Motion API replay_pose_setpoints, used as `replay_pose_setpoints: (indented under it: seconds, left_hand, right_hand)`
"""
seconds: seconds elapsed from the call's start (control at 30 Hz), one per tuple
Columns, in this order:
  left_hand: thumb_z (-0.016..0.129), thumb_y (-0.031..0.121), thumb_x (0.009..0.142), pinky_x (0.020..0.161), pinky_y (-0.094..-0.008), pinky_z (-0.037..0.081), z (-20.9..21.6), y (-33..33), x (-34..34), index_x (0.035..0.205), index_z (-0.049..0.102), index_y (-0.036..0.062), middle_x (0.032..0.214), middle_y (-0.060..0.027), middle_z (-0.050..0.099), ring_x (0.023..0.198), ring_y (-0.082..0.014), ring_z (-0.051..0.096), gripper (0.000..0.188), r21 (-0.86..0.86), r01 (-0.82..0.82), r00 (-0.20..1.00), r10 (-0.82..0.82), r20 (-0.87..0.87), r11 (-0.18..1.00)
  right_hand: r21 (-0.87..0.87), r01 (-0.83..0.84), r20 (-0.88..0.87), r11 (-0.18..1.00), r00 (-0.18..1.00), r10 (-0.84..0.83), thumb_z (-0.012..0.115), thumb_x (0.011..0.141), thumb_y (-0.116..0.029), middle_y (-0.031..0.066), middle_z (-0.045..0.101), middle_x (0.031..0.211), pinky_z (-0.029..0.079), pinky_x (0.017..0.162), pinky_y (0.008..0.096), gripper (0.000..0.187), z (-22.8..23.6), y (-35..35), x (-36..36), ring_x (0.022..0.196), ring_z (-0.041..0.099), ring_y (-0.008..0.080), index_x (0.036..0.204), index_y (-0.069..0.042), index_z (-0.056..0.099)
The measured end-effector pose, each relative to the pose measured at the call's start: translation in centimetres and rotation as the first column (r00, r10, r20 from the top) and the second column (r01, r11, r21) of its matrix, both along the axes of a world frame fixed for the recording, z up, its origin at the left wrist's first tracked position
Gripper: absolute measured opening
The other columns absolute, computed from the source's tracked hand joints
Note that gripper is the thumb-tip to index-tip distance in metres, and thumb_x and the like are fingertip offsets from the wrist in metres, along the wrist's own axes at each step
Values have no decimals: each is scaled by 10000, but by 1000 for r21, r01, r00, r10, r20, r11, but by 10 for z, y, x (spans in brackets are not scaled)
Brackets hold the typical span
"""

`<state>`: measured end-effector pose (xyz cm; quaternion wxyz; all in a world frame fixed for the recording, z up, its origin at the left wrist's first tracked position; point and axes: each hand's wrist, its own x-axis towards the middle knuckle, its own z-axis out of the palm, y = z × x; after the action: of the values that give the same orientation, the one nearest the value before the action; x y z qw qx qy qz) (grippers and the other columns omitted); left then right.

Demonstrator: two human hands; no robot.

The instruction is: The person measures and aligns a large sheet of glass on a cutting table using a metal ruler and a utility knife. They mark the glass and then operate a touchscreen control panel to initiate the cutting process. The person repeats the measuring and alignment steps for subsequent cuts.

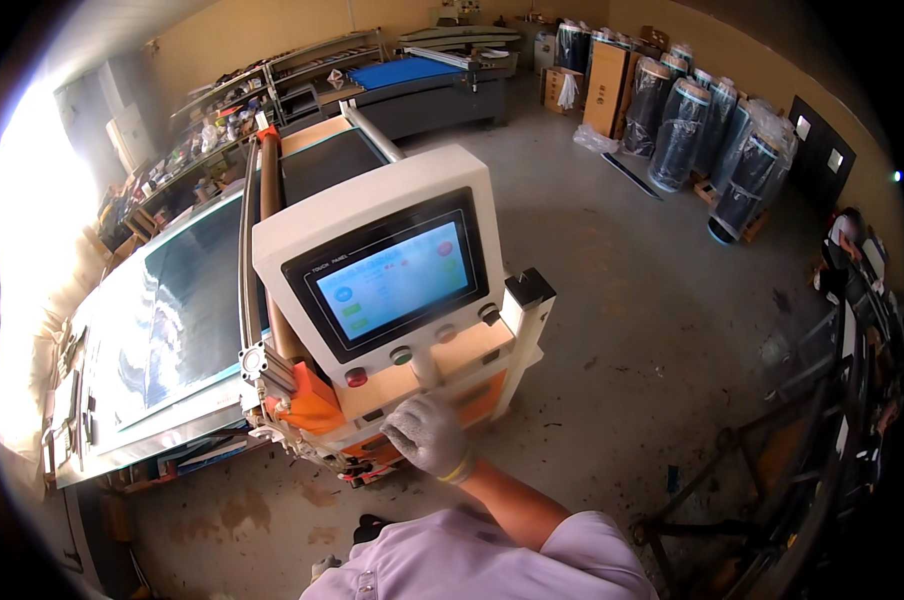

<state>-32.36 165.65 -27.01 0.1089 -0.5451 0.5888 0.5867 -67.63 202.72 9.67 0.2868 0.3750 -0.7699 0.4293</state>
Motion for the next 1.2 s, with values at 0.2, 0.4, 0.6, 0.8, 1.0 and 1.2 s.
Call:
replay_pose_setpoints:
  seconds: [0.2,0.4,0.6,0.8,1.0,1.2]
  left_hand:
    - [571,160,959,500,-427,562,2,0,-3,985,596,-84,835,-192,682,596,-306,679,247,3,-29,999,29,17,1000]
    - [582,182,968,484,-429,557,1,-7,-3,980,594,-83,823,-197,673,577,-303,671,266,25,1,1000,0,-29,1000]
    - [594,167,967,476,-425,552,-7,-12,4,989,601,-98,833,-195,676,576,-296,670,266,24,-34,999,35,-40,999]
    - [599,157,964,469,-427,536,-7,-7,4,978,601,-91,815,-193,671,573,-293,663,249,10,-40,998,41,-55,999]
    - [577,178,967,474,-364,469,12,1,-11,922,619,-19,731,-134,632,557,-235,614,206,41,-8,1000,8,0,999]
    - [555,423,948,871,-445,531,17,20,22,1050,727,62,975,-165,737,979,-340,696,412,-400,473,878,-384,284,785]
  right_hand:
    - [-106,228,-17,968,973,-231,705,852,-114,119,641,1001,487,848,449,189,23,12,-18,938,598,332,1033,-66,677]
    - [-180,555,-161,812,798,-581,649,912,-368,224,387,1498,257,1127,570,510,68,34,-75,1347,378,445,1362,-130,608]
    - [-53,633,-98,773,767,-635,689,859,-272,226,362,1529,228,1144,591,527,86,30,-80,1403,318,454,1361,-134,608]
    - [-231,556,-46,798,813,-580,673,832,-212,247,386,1497,234,1146,585,496,54,45,-73,1392,335,457,1314,-106,628]
    - [-184,543,-121,820,815,-567,626,881,-163,225,500,1365,371,1068,520,361,55,36,-72,1302,439,418,1224,-53,650]
    - [-74,-182,-52,980,983,179,651,884,12,160,624,974,492,840,455,115,-5,-56,-7,899,601,361,988,-22,615]
